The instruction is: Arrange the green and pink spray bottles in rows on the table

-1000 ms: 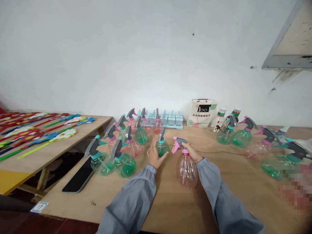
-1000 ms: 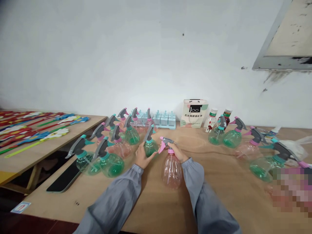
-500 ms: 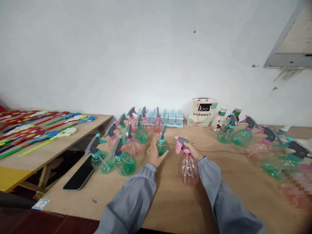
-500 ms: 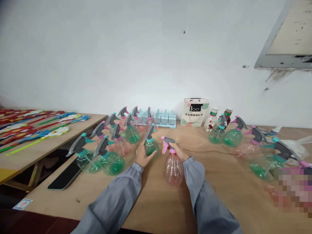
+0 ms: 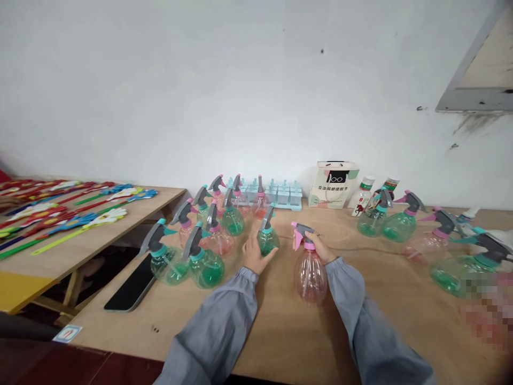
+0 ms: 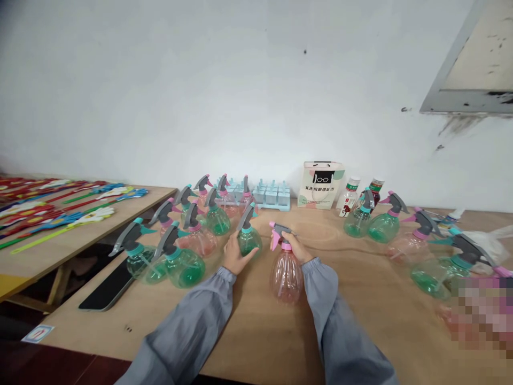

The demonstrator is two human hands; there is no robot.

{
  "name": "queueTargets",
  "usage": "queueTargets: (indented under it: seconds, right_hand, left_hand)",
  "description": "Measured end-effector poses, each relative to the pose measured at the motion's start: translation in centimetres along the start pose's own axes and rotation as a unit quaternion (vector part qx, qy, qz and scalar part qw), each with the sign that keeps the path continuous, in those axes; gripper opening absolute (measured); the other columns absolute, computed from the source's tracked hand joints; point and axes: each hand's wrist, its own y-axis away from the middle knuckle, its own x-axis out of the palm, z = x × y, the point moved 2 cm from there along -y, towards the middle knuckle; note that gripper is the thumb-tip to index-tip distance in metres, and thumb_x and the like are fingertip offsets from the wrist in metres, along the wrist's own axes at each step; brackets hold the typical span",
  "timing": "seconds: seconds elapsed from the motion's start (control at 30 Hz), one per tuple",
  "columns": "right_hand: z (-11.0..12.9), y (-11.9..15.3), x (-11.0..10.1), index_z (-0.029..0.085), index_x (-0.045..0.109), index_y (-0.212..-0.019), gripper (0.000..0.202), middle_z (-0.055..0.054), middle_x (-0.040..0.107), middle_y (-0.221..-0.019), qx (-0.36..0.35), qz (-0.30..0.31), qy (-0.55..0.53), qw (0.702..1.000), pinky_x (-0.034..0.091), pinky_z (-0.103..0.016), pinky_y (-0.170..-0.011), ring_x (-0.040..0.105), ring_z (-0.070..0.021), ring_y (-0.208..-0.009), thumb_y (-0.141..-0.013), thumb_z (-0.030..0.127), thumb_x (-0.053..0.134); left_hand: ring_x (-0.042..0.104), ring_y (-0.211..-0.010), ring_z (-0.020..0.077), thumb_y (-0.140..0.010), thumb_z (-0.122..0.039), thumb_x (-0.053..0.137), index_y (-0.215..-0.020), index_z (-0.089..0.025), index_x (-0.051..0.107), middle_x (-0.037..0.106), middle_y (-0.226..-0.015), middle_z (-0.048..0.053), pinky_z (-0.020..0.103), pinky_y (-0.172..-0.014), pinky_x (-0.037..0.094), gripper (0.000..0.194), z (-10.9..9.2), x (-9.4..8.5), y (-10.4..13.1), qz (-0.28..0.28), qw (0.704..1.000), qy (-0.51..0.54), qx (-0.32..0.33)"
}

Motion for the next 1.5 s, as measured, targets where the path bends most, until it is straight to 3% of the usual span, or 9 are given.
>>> queueTargets:
  seconds: [0.3,0.43,0.6,0.7,0.9,1.1,1.2,1.37,1.5]
  right_hand:
    - [0.6,0.0,0.0,0.019,0.07,-0.099,0.048,-0.009,0.075,-0.09,0.024,-0.014,-0.047,0.999,0.051,-0.028,-0.063,0.069,-0.0248,-0.092,-0.074,0.06,0.063]
    - [1.2,0.3,-0.2,0.02,0.069,-0.089,0.046,-0.007,0.074,-0.083,-0.008,-0.019,-0.026,0.999,0.052,-0.03,-0.066,0.068,-0.0228,-0.084,-0.073,0.063,0.064]
    - [1.5,0.2,-0.3,0.019,0.068,-0.086,0.052,-0.008,0.072,-0.08,0.003,-0.044,-0.02,0.999,0.043,-0.025,-0.049,0.062,-0.0179,-0.066,-0.072,0.068,0.061]
    - [2.1,0.1,-0.9,0.02,0.068,-0.093,0.056,-0.008,0.074,-0.085,-0.019,-0.091,-0.016,0.996,0.044,-0.025,-0.051,0.064,-0.0194,-0.073,-0.071,0.071,0.061]
    - [3.8,2.6,-5.7,0.022,0.072,-0.093,0.052,-0.006,0.074,-0.086,-0.06,-0.194,0.17,0.964,0.053,-0.037,-0.084,0.068,-0.0237,-0.091,-0.073,0.07,0.067]
    - [4.6,6.6,-10.2,0.022,0.073,-0.091,0.054,-0.006,0.074,-0.087,-0.088,-0.3,0.261,0.914,0.053,-0.046,-0.091,0.067,-0.0281,-0.094,-0.068,0.071,0.069]
    - [4.0,7.2,-10.9,0.022,0.072,-0.094,0.056,-0.007,0.074,-0.091,-0.098,-0.307,0.251,0.913,0.052,-0.049,-0.093,0.067,-0.0287,-0.094,-0.068,0.072,0.069]
    - [0.8,7.7,-11.2,0.022,0.067,-0.111,0.058,-0.013,0.07,-0.115,-0.074,-0.201,0.226,0.95,0.048,-0.05,-0.101,0.063,-0.0302,-0.112,-0.07,0.063,0.073]
    - [-2.1,9.1,-11.7,0.023,0.054,-0.121,0.078,-0.013,0.063,-0.122,-0.114,-0.229,0.261,0.931,0.048,-0.051,-0.102,0.061,-0.0302,-0.116,-0.059,0.058,0.083]
  left_hand:
    - [0.052,-0.13,0.0335,-0.074,-0.048,0.072,-0.144,-0.02,0.034,0.053,-0.138,0.017,0.051,-0.105,0.04,0.084,0.1,0.1,0.0,-0.006,1.0,0.006,0.01]
    - [0.049,-0.132,0.0342,-0.074,-0.051,0.072,-0.144,-0.019,0.034,0.052,-0.14,0.019,0.051,-0.106,0.04,0.086,0.6,0.2,-0.2,0.009,1.0,0.003,0.001]
    - [0.048,-0.134,0.0347,-0.074,-0.053,0.071,-0.145,-0.019,0.033,0.05,-0.143,0.02,0.052,-0.106,0.039,0.087,1.1,0.4,-0.3,0.029,1.0,0.005,-0.002]
    - [0.047,-0.135,0.0336,-0.075,-0.052,0.071,-0.145,-0.02,0.032,0.05,-0.143,0.019,0.052,-0.108,0.038,0.087,1.1,0.4,-0.3,0.022,1.0,0.012,0.002]
    - [0.048,-0.134,0.0345,-0.072,-0.053,0.073,-0.144,-0.019,0.034,0.051,-0.141,0.019,0.051,-0.107,0.038,0.089,1.1,0.3,-0.5,0.032,0.999,0.024,-0.003]
    - [0.046,-0.136,0.0344,-0.074,-0.053,0.071,-0.144,-0.02,0.033,0.048,-0.144,0.018,0.053,-0.109,0.037,0.087,0.7,0.2,-0.5,0.035,0.999,0.041,-0.007]
    - [0.045,-0.137,0.0355,-0.072,-0.052,0.072,-0.143,-0.02,0.033,0.048,-0.144,0.019,0.054,-0.108,0.038,0.088,0.5,0.1,-0.5,0.034,0.998,0.041,-0.015]
    - [0.047,-0.135,0.0353,-0.073,-0.051,0.072,-0.144,-0.019,0.032,0.049,-0.143,0.02,0.055,-0.109,0.037,0.088,0.4,0.1,-0.4,0.03,0.999,0.029,-0.018]
    - [0.048,-0.134,0.0356,-0.074,-0.052,0.071,-0.144,-0.017,0.032,0.049,-0.142,0.02,0.055,-0.108,0.038,0.087,0.7,0.2,-0.5,0.036,0.999,0.025,-0.008]
